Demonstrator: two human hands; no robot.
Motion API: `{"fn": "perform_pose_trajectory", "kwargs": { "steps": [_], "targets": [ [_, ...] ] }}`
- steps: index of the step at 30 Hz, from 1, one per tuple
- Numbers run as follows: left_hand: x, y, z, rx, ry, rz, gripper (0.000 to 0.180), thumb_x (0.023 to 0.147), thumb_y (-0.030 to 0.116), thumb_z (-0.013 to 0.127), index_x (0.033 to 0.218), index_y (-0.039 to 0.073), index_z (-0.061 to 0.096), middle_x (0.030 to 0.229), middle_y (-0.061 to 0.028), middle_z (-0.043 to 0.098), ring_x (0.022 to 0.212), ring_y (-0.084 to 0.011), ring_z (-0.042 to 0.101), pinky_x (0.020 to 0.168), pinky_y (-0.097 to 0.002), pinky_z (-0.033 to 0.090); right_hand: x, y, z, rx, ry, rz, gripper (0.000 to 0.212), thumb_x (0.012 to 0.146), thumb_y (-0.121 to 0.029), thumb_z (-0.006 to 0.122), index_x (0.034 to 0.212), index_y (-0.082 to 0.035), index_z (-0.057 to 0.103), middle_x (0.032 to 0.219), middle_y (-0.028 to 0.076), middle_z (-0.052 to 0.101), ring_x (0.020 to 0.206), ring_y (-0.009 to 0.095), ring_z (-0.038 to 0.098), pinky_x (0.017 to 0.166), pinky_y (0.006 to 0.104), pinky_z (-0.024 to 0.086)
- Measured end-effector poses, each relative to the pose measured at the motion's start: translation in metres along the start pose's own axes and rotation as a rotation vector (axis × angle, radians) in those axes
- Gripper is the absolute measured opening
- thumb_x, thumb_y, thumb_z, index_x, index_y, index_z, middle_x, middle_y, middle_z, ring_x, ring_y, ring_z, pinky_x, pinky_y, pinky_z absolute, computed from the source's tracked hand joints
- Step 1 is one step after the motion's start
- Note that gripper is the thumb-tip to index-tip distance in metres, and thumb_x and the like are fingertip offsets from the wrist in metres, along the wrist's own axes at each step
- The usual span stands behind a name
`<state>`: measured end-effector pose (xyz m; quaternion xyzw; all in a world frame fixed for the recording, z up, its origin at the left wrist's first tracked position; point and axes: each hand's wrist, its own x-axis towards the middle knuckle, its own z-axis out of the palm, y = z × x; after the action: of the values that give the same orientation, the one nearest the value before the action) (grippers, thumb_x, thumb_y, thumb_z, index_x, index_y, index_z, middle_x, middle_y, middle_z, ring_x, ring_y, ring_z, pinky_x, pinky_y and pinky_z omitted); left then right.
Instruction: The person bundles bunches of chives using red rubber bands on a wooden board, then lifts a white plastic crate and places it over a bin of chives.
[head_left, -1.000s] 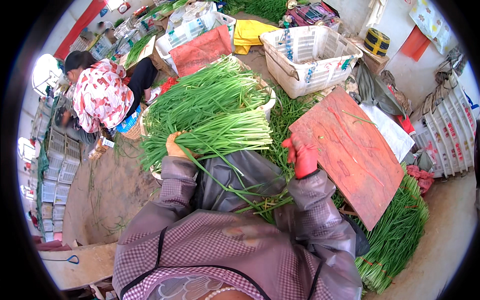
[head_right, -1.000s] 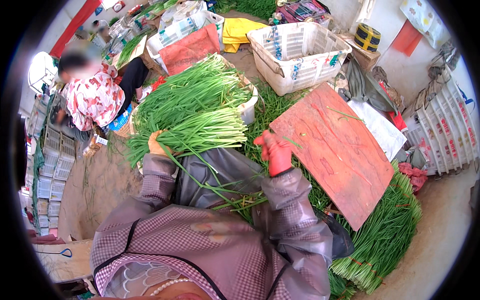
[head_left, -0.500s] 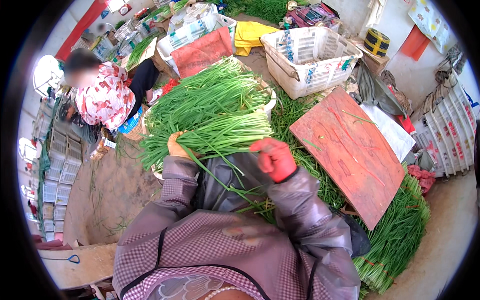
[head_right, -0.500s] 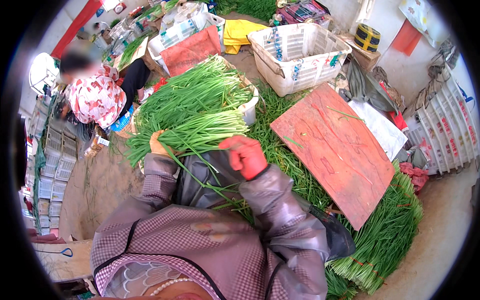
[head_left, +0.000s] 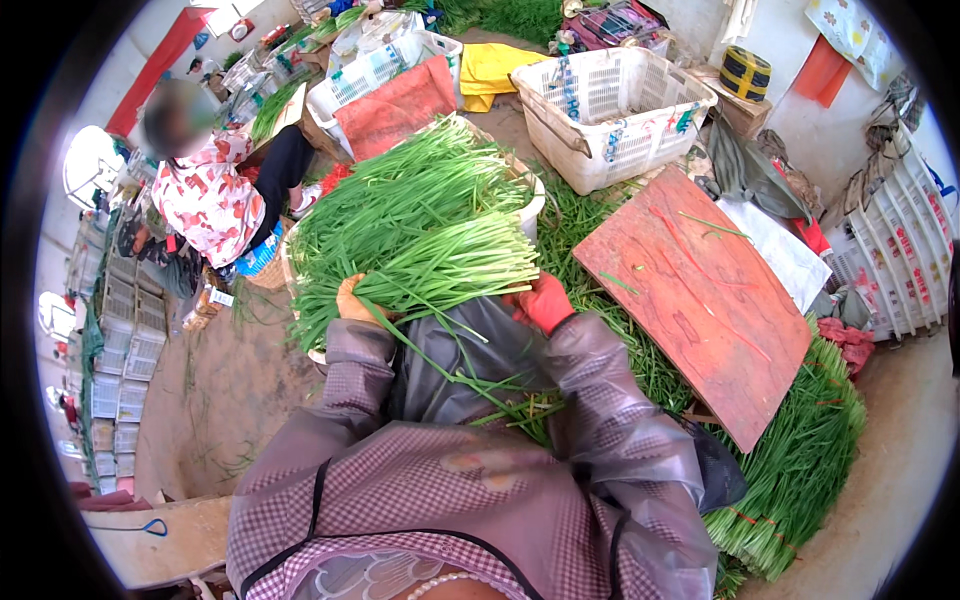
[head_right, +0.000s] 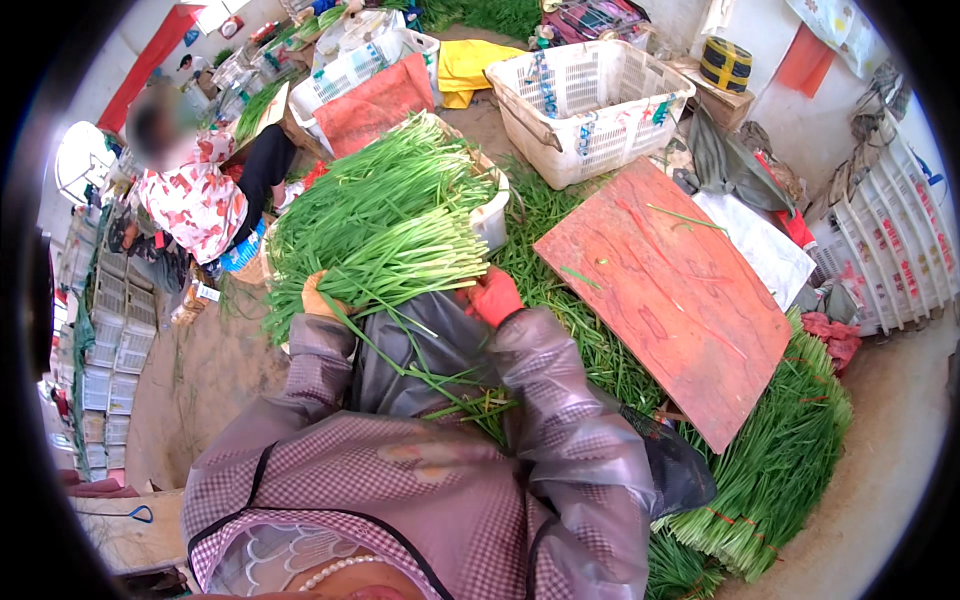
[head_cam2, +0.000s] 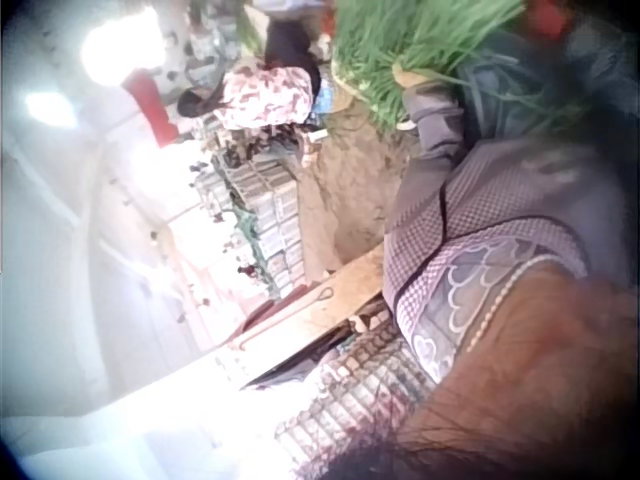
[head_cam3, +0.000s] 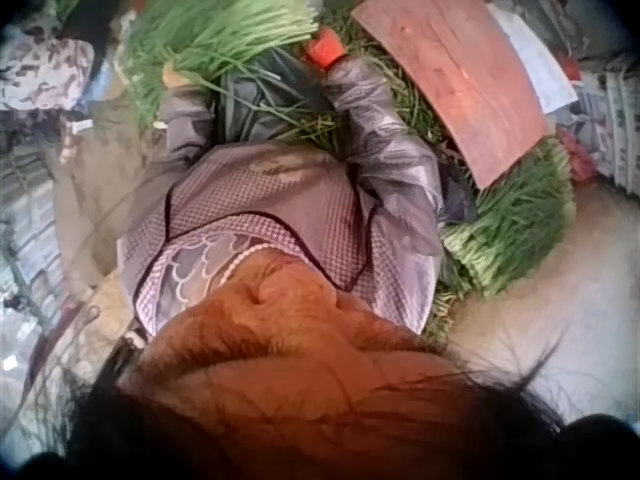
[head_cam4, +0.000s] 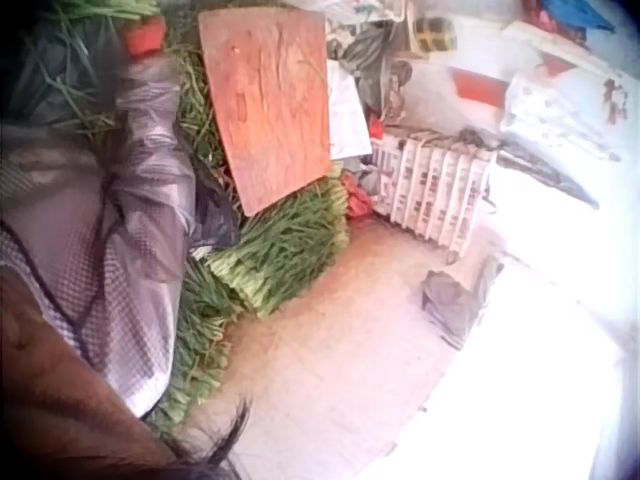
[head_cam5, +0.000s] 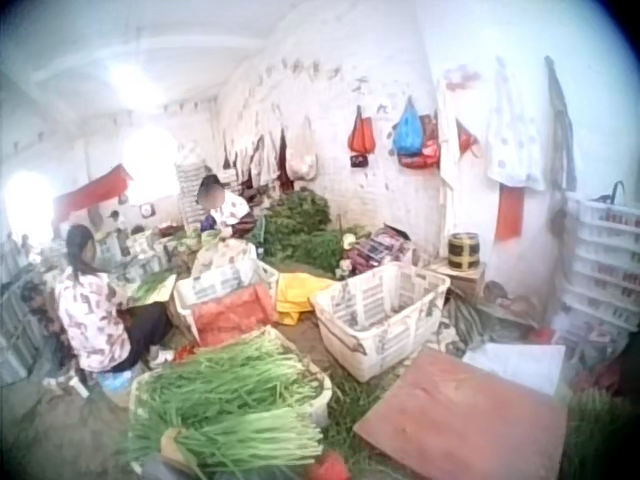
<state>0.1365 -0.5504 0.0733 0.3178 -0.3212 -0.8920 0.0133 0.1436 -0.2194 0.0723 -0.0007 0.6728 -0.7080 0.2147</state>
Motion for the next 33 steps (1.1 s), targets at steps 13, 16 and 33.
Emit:
{"fn": "perform_pose_trajectory", "kwargs": {
  "steps": [13,16,33],
  "targets": [
    [-0.005,-0.001,-0.003,-0.091,0.061,0.117,0.023,0.078,0.025,0.053,0.090,0.006,0.059,0.093,-0.0109,0.062,0.089,-0.0324,0.058,0.086,-0.0542,0.045,-0.029,-0.012,-0.024,-0.078,-0.115,0.110,0.038,0.090,-0.031,0.063,0.113,0.000,0.060,0.079,0.007,0.066,0.058,0.012,0.061,0.051,0.0265,0.049],
    [0.011,-0.005,-0.005,-0.133,0.080,0.202,0.020,0.077,0.022,0.054,0.088,0.005,0.057,0.090,-0.0099,0.061,0.085,-0.0307,0.058,0.084,-0.0508,0.047,-0.020,-0.004,-0.024,-0.435,-0.080,0.068,0.052,0.085,-0.041,0.067,0.117,-0.001,0.057,0.089,0.011,0.067,0.074,0.023,0.065,0.066,0.0370,0.053],
    [-0.126,0.004,0.077,0.258,-0.633,0.520,0.011,0.083,0.014,0.065,0.087,0.007,0.058,0.107,-0.0129,0.064,0.102,-0.0277,0.059,0.088,-0.0429,0.050,-0.013,-0.004,0.015,1.379,-0.206,-0.326,0.073,0.085,-0.047,0.066,0.141,-0.008,0.039,0.141,0.011,0.047,0.127,0.030,0.047,0.107,0.0482,0.038]
  ]
}}
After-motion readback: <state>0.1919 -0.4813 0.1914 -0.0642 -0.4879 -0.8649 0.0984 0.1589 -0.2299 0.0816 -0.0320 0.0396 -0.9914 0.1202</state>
